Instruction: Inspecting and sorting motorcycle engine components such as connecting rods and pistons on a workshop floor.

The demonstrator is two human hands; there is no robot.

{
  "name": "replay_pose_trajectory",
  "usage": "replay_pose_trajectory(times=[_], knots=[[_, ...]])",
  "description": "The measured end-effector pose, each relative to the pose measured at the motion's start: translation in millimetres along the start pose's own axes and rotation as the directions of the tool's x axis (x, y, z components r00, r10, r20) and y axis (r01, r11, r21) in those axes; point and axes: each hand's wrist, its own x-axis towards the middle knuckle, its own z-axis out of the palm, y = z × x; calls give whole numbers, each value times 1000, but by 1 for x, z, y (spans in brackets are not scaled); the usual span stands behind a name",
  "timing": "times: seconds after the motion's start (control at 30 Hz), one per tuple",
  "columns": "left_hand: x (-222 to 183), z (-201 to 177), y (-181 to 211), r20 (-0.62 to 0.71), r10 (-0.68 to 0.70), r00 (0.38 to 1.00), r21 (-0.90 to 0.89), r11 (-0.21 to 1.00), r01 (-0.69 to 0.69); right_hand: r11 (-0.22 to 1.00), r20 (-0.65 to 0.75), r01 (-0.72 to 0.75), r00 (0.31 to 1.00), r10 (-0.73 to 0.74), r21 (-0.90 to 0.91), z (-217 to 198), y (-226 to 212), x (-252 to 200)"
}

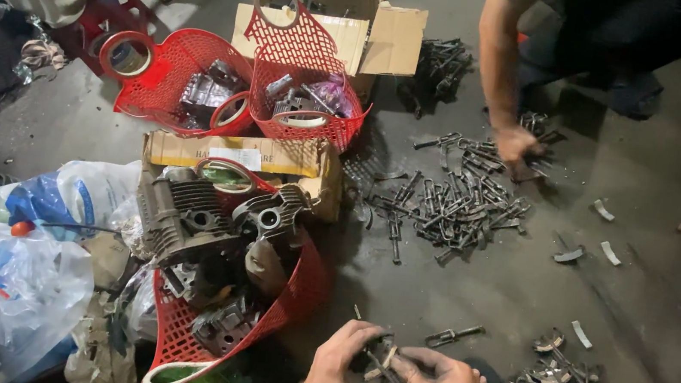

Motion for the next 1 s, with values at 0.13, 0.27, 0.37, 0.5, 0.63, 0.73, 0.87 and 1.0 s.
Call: replay_pose_trajectory(times=[0.13,0.27,0.37,0.5,0.63,0.73,0.87,1.0], knots=[[3,-5,3,58,-17,998,17,1000,17,932,-149,-12,988,-45,-363,-12,-36,-22],[10,-14,8,199,-7,980,28,1000,2,986,-19,-90,996,88,-139,-15,-37,-20],[9,-14,3,282,-69,957,70,996,51,991,26,-102,994,104,-85,-15,-27,-12],[10,-14,3,333,-142,932,58,990,130,986,149,-81,987,59,144,-14,-9,1],[7,-12,-3,324,-89,942,73,995,69,990,135,-49,990,31,134,-13,-14,-3],[5,-8,-3,258,-5,966,69,998,-13,982,141,-38,990,12,183,-12,-29,-13],[-3,6,-12,87,-150,985,31,989,148,996,71,-68,995,72,-63,-5,-19,-6],[-5,9,-12,38,-204,978,1,979,204,988,48,85,995,-92,132,7,25,28]])
